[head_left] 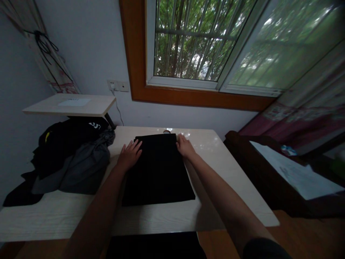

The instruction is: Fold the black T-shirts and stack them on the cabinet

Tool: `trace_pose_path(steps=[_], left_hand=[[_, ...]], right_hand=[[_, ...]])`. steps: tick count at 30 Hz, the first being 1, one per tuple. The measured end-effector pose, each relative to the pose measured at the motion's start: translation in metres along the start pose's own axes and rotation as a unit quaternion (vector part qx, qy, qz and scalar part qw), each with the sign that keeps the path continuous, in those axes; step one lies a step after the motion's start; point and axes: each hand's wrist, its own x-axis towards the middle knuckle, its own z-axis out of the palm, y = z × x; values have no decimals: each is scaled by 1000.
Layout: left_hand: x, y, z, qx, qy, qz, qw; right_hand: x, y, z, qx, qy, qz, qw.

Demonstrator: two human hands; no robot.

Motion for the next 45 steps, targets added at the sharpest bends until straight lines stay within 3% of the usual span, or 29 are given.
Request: trace_pose_path(steps=[4,7,10,14,21,25,28,31,33,36,39,45], left_hand=[[0,0,0,-1,-3,0,1000],[0,0,-1,0,-3,-2,1000],[-1,1,-2,3,-5,-2,1000],[-1,2,-2,8,-1,3,1000],[1,-1,0,-6,-10,-4,1000],[1,2,-9,-30,-41,-29,998],[-6,22,-24,-20,-33,-25,999],[-23,56,-38,-1,5,74,997],[-37,78,-41,-5,-12,137,990],[-56,95,-37,-13,-42,161,986],[-70,91,-29,-10,-42,138,989],[-92,58,-21,-2,-31,67,997]], right_hand=[[-27,-35,-2,21,55,-65,996],[-47,-63,1,21,9,-159,987],[-61,-75,5,11,-14,-199,980],[-69,-67,7,1,-3,-194,981],[-86,-30,1,8,-4,-144,990],[-98,-19,0,9,-6,-131,991],[-102,-18,-1,4,-5,-126,992],[-102,-20,-1,0,-3,-126,992],[-102,-21,-1,-3,-2,-127,992],[-102,-21,-1,-7,2,-128,992],[-103,-20,0,-9,8,-129,992],[-104,-19,3,-12,22,-123,992]])
